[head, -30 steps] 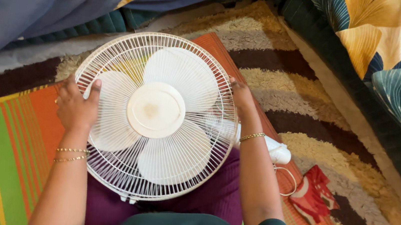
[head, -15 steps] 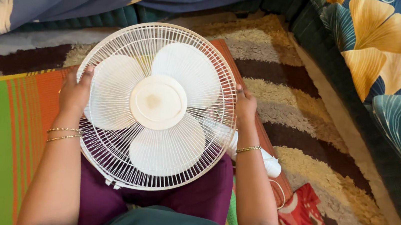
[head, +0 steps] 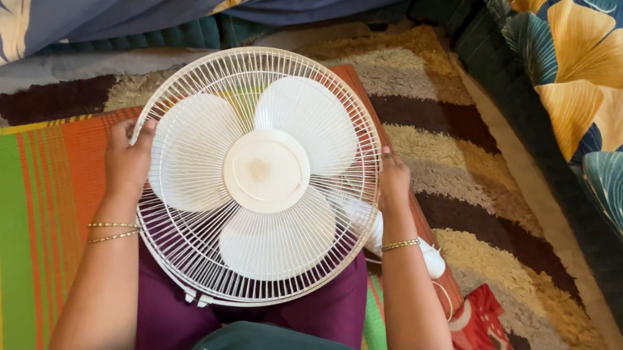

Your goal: The person sits on a mat and assembles a white electric fan by hand. They attach the front wire cage to the fan body, align the tabs, and press it into place. They then remove the outer ring of the cage and set it aside.

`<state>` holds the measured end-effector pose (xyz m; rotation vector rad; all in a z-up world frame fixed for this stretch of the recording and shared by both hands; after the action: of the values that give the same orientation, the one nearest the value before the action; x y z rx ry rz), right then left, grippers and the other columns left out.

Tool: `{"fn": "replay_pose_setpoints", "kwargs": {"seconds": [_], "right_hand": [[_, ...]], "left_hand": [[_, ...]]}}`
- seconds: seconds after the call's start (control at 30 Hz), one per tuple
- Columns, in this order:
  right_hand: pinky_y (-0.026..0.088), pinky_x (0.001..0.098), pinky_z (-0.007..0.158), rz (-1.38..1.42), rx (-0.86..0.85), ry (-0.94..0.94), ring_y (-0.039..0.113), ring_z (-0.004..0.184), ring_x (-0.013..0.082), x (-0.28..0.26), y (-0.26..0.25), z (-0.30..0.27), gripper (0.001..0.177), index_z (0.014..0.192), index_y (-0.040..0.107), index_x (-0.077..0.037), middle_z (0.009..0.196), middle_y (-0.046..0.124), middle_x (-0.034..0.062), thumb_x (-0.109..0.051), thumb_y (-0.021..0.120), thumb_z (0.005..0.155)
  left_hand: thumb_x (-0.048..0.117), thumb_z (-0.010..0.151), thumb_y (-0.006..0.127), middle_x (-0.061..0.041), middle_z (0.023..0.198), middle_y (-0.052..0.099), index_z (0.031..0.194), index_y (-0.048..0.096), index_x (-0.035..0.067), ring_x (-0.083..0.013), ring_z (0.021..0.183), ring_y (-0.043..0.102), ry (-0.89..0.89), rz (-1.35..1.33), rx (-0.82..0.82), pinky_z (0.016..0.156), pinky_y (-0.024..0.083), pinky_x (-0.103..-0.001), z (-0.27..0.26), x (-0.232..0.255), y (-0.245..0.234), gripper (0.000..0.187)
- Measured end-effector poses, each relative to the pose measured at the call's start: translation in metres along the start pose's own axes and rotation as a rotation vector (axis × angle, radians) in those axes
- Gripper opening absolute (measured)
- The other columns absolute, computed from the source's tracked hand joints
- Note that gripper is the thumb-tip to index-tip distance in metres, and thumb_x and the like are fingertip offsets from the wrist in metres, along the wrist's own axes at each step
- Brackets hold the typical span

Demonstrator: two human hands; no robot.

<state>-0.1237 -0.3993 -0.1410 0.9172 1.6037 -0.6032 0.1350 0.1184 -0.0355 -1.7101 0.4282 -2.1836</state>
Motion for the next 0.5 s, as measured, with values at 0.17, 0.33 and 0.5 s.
{"fn": "replay_pose_setpoints", "kwargs": {"seconds": [0.17,0.33,0.5], "right_hand": [[0.053,0.0283,0.07,0.093,0.028,-0.022,0.065,0.08,0.0138,-0.023,0.001,-0.022,0.035,0.115,0.068,0.003,0.097,0.073,0.0075,-0.028,0.062,0.102],[0.046,0.0287,0.056,-0.087,0.133,-0.013,0.055,0.062,0.0131,-0.05,-0.005,-0.042,0.03,0.104,0.073,-0.001,0.082,0.068,0.005,-0.03,0.063,0.104],[0.029,0.0216,0.048,0.022,0.021,-0.214,0.037,0.055,0.0021,-0.092,-0.01,-0.078,0.028,0.106,0.069,-0.005,0.075,0.057,-0.0075,-0.033,0.065,0.106]], "left_hand": [[0.042,0.105,0.057,-0.012,0.11,0.073,0.122,0.067,0.004,-0.0227,0.101,0.068,-0.069,-0.095,-0.049,0.088,0.051,-0.036,0.004,-0.024,-0.003,0.043],[0.045,0.112,0.053,-0.02,0.093,0.072,0.114,0.071,0.001,-0.0297,0.088,0.067,-0.176,0.063,-0.135,0.083,0.052,-0.04,0.003,-0.055,-0.008,0.048],[0.045,0.106,0.05,-0.016,0.1,0.074,0.118,0.069,0.004,-0.0256,0.092,0.071,0.003,-0.043,-0.129,0.083,0.053,-0.04,0.0,-0.05,-0.009,0.047]]}}
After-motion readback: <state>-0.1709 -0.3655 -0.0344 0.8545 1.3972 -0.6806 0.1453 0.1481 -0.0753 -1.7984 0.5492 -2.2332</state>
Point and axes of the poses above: each hand's wrist, its own z-axis towards the middle knuckle, its own y-axis out of the palm, x = y × z, the point moved 10 cm from there along z, towards the middle knuckle
